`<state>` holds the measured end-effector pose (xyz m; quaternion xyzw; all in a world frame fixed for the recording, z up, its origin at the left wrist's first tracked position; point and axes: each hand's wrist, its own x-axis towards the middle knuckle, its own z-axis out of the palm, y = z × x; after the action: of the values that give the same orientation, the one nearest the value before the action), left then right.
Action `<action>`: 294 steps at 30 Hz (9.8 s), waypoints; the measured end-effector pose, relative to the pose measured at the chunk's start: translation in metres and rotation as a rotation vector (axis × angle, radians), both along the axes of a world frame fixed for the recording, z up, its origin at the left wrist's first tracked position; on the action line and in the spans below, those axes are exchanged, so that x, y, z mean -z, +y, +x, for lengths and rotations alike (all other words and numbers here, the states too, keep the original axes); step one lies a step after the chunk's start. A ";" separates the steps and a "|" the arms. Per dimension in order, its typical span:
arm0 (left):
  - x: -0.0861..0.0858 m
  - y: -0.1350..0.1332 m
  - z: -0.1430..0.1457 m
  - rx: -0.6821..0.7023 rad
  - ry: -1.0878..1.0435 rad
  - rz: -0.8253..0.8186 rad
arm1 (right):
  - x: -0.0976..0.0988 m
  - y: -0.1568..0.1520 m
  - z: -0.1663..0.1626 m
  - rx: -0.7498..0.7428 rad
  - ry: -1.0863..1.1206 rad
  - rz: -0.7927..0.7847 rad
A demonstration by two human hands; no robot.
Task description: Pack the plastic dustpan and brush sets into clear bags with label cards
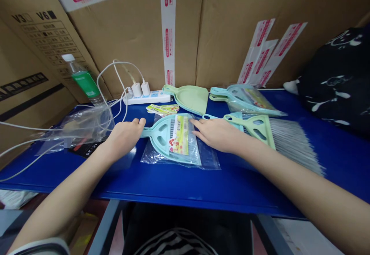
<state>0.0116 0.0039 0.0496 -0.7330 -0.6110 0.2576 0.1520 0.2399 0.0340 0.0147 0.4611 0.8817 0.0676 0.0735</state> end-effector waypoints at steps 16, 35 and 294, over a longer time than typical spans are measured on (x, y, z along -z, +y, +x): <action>0.001 0.001 0.001 0.012 0.015 0.010 | -0.008 -0.002 0.003 0.076 0.061 -0.035; 0.001 -0.001 0.001 0.020 0.001 -0.005 | -0.007 0.001 0.004 0.026 0.045 0.045; 0.012 -0.006 -0.004 0.700 -0.840 -0.407 | -0.031 -0.028 0.002 -0.237 0.186 -0.478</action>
<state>0.0078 -0.0017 0.0377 -0.9450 -0.2784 -0.0084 -0.1711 0.2415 0.0057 0.0460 0.3286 0.9234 -0.1765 0.0906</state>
